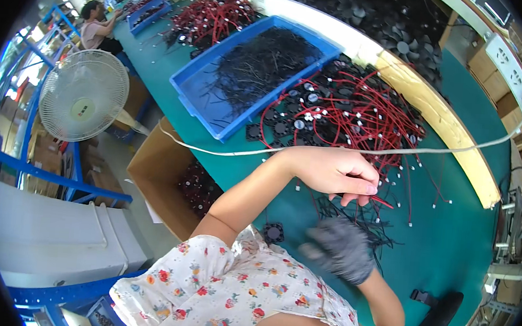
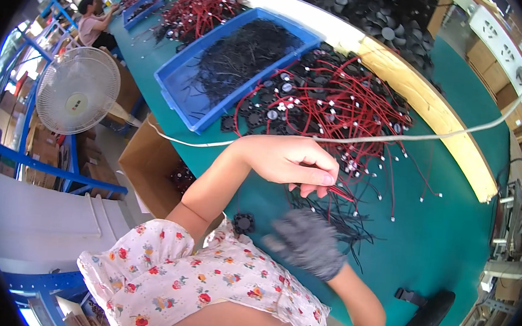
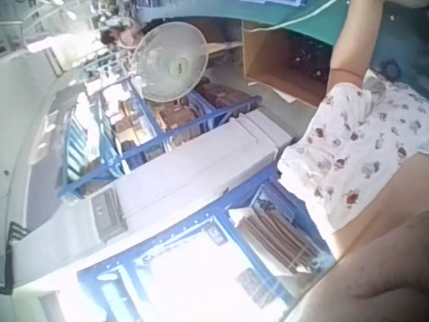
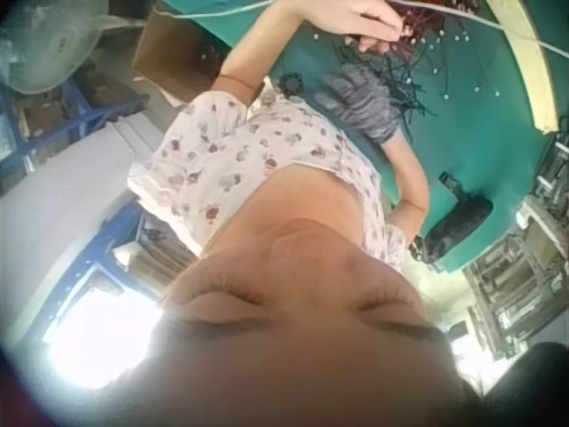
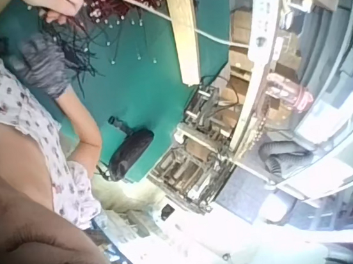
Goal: The person assembles small electronic components by hand at a factory workstation. They repeatedly pick up black circular parts and red wires, connect them, and place the finished units into a cardboard box.
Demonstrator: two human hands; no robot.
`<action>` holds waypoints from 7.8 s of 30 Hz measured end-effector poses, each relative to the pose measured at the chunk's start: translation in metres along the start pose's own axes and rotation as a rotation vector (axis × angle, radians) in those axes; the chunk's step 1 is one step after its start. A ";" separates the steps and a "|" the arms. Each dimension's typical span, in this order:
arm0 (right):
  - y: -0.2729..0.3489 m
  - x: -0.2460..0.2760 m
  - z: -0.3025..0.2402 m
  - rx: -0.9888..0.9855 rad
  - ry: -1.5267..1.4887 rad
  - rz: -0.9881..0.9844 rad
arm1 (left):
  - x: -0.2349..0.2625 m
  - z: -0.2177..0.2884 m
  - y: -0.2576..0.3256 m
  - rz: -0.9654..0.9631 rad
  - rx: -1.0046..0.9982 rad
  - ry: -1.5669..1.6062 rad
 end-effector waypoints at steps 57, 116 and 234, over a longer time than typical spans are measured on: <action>0.015 0.141 0.076 -0.514 -0.403 0.461 | -0.065 -0.021 -0.046 0.213 -0.062 0.738; 0.020 0.130 0.092 -0.179 0.707 0.451 | -0.083 -0.051 -0.044 0.173 0.208 0.745; 0.023 0.137 0.080 -0.697 -0.780 0.774 | -0.082 -0.046 -0.045 0.032 0.058 0.627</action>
Point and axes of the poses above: each hand's wrist, its own y-axis away from the middle knuckle, its own x-axis out of the back of the hand, z = x × y, the point moved 7 cm from there along -y, towards the middle knuckle, and after that the axes turned 6 degrees about z, right-handed, at the moved point
